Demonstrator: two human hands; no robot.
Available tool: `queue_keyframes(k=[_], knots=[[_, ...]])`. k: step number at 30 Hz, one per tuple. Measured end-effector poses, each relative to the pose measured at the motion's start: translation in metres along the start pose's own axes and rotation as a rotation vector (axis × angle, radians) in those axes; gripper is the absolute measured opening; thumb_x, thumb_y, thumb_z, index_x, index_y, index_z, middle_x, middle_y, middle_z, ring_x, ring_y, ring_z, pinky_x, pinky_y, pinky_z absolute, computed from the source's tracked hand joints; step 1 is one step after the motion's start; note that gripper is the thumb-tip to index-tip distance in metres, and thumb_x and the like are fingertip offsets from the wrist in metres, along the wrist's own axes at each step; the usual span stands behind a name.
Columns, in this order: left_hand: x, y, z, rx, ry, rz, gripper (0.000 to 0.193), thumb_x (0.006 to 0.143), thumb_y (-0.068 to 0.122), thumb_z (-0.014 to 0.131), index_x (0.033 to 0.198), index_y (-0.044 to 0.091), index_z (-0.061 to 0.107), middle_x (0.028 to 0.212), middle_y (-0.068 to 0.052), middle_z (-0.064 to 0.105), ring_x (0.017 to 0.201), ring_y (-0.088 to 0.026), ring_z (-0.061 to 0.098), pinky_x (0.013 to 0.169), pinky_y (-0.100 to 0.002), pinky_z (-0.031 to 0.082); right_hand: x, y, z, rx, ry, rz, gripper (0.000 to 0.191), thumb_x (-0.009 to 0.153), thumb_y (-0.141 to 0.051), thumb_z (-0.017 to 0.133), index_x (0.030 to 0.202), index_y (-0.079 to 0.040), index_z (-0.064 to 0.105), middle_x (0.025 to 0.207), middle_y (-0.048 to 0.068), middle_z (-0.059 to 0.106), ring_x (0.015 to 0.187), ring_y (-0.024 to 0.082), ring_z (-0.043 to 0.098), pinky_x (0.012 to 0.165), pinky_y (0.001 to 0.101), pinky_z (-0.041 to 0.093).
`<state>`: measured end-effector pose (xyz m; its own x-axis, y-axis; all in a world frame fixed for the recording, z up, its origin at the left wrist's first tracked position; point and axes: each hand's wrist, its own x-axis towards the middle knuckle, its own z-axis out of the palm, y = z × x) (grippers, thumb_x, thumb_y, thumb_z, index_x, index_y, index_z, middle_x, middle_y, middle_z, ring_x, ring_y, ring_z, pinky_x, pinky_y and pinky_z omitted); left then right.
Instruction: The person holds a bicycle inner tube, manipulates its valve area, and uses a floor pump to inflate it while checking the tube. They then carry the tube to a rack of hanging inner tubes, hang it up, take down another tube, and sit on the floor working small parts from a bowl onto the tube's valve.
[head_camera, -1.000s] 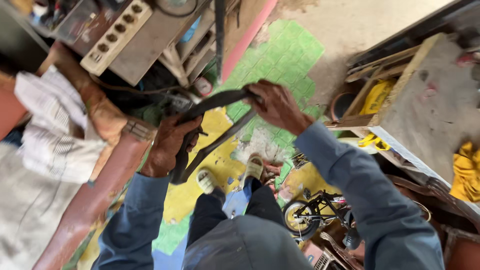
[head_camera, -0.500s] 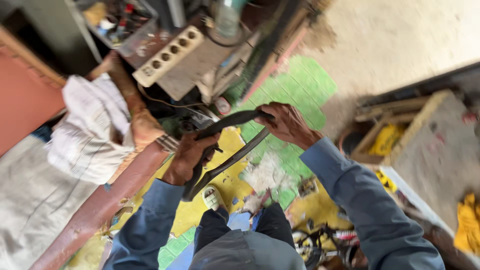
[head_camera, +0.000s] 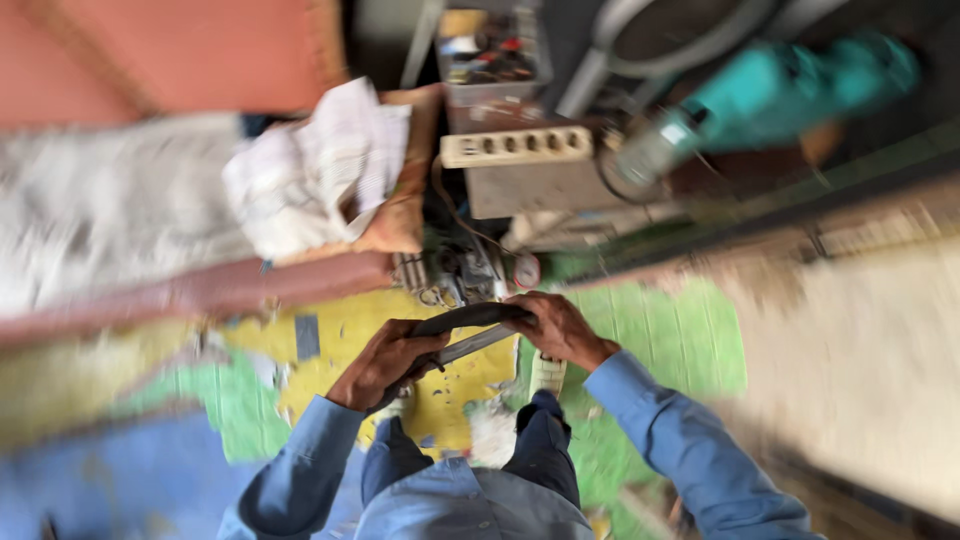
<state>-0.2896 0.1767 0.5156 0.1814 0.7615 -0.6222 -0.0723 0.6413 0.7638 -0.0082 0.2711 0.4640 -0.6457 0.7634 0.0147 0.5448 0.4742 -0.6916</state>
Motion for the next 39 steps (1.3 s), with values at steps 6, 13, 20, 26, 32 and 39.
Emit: queue_keyframes(k=[6,13,20,26,32,39], knots=[[-0.031,-0.054,0.036,-0.25,0.377,0.066,0.032,0.09,0.033,0.07,0.097,0.001,0.074,0.069,0.0,0.062,0.057,-0.009,0.052,0.053,-0.027,0.04,0.034,0.062,0.021,0.145,-0.098,-0.239,0.053,0.082,-0.013,0.077,0.131,-0.003,0.059,0.118,0.021,0.067,0.08,0.031,0.069,0.078,0.0447,0.056],[-0.061,-0.093,0.083,-0.413,0.788,0.126,0.029,0.092,0.028,0.072,0.085,0.001,0.068,0.061,0.001,0.051,0.052,-0.008,0.044,0.046,-0.029,0.031,-0.074,0.17,0.065,-0.14,-0.747,-0.199,0.02,0.093,-0.028,0.056,0.092,-0.01,0.066,0.083,0.022,0.068,0.079,0.044,0.067,0.07,0.058,0.052],[-0.078,-0.154,0.114,-0.647,0.971,0.168,0.033,0.097,0.028,0.071,0.078,0.003,0.061,0.059,0.0,0.051,0.048,-0.008,0.042,0.045,-0.028,0.03,-0.223,0.143,0.112,-0.036,-1.3,-0.206,0.034,0.08,-0.034,0.077,0.102,-0.008,0.074,0.1,0.017,0.074,0.094,0.036,0.071,0.083,0.0475,0.055],[-0.093,-0.205,0.134,-0.821,1.074,0.268,0.028,0.093,0.025,0.071,0.078,0.005,0.061,0.059,0.0,0.052,0.047,-0.009,0.046,0.044,-0.028,0.032,-0.304,0.117,0.148,0.265,-1.7,-0.345,0.028,0.089,-0.03,0.067,0.103,-0.007,0.075,0.101,0.019,0.074,0.091,0.032,0.071,0.082,0.0441,0.054],[-0.109,-0.232,0.145,-0.807,1.211,0.242,0.024,0.094,0.024,0.072,0.082,0.005,0.063,0.061,0.002,0.054,0.049,-0.007,0.047,0.045,-0.026,0.033,-0.324,0.161,0.128,0.166,-1.91,-0.481,0.023,0.079,-0.02,0.067,0.086,0.002,0.065,0.077,0.022,0.062,0.075,0.033,0.063,0.067,0.045,0.046],[-0.083,-0.277,0.145,-0.773,1.354,0.272,0.022,0.095,0.024,0.072,0.086,0.004,0.068,0.062,0.003,0.056,0.051,-0.006,0.049,0.046,-0.025,0.036,-0.255,0.285,0.059,-0.346,-1.46,-0.578,0.046,0.075,-0.03,0.082,0.118,-0.015,0.072,0.115,0.015,0.066,0.114,0.045,0.056,0.093,0.0612,0.042]])
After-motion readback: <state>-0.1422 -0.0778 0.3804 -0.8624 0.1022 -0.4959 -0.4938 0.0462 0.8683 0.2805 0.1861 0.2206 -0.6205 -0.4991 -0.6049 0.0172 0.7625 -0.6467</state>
